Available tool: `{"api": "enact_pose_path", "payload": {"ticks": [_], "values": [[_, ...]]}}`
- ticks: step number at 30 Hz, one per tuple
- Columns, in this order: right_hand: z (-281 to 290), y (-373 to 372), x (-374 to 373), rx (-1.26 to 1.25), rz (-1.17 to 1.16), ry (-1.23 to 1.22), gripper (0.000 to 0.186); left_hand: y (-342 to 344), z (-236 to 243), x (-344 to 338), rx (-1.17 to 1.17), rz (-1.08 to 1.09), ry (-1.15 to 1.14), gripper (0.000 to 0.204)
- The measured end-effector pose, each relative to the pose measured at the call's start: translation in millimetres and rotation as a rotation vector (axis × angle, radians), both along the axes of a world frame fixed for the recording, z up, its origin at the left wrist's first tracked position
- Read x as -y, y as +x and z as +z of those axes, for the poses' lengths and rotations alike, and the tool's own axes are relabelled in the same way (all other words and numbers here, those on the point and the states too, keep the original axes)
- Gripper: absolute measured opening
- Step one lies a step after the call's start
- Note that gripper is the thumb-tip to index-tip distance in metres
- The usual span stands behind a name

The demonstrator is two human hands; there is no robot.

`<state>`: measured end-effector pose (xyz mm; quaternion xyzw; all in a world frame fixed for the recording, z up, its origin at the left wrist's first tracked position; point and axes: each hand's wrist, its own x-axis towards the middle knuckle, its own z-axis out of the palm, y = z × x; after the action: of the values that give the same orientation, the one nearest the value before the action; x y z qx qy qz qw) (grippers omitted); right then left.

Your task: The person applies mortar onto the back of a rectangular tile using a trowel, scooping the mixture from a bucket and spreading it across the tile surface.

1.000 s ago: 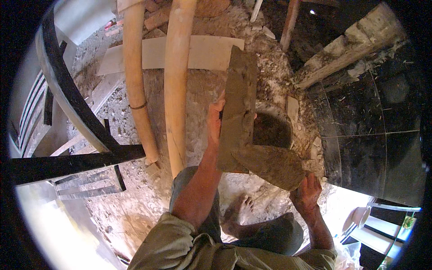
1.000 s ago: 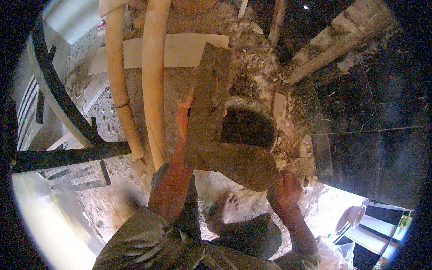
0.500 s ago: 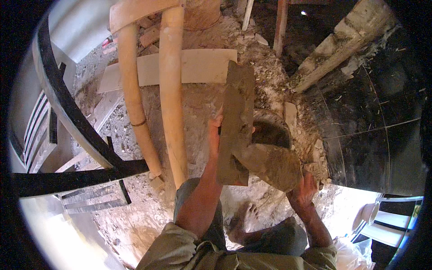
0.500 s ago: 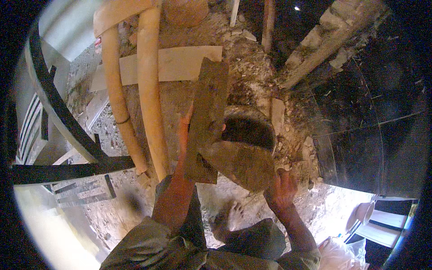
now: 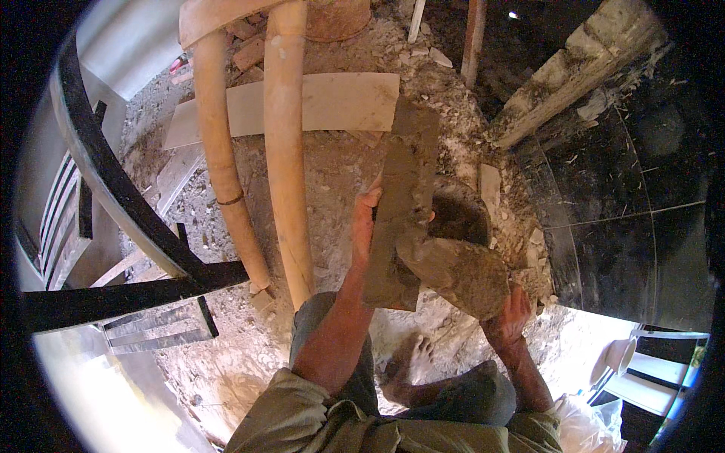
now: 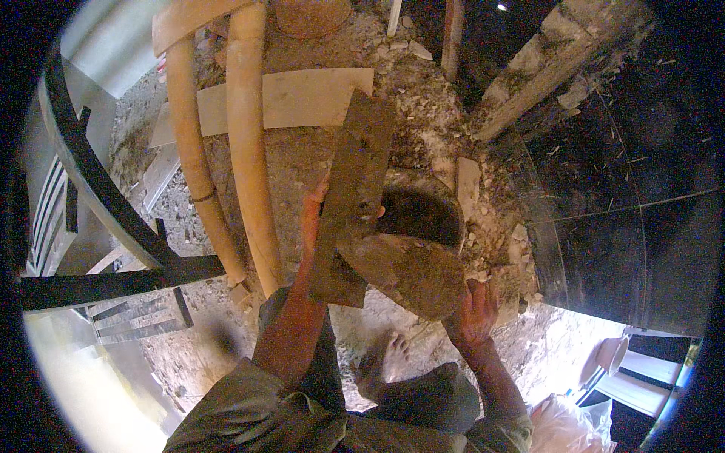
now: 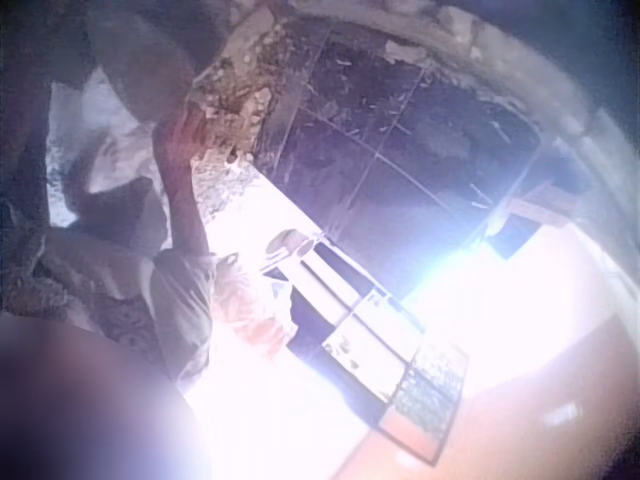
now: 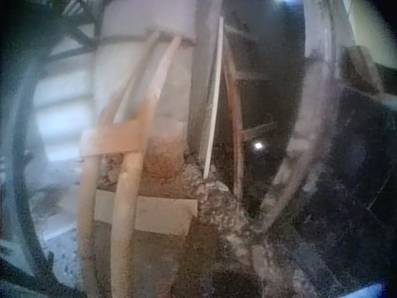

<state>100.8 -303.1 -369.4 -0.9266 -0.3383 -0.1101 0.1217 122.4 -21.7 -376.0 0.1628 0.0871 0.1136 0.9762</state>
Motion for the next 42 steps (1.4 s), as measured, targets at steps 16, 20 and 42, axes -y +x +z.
{"api": "enact_pose_path", "payload": {"ticks": [16,20,42], "values": [[-7.8,29.1,-4.3,-0.071,-0.149,-0.116,0.055,2.8,16.0,2.5,-0.174,-0.105,0.328,0.067],[-11.6,38.9,-5.1,-0.003,-0.101,-0.055,0.05,3.3,-9.4,-0.2,-0.25,-0.028,0.474,0.065],[-6.3,88.1,-15.5,0.339,-0.148,-0.029,0.036,-11.4,11.1,12.4,0.015,-0.183,-0.003,0.06]]}}
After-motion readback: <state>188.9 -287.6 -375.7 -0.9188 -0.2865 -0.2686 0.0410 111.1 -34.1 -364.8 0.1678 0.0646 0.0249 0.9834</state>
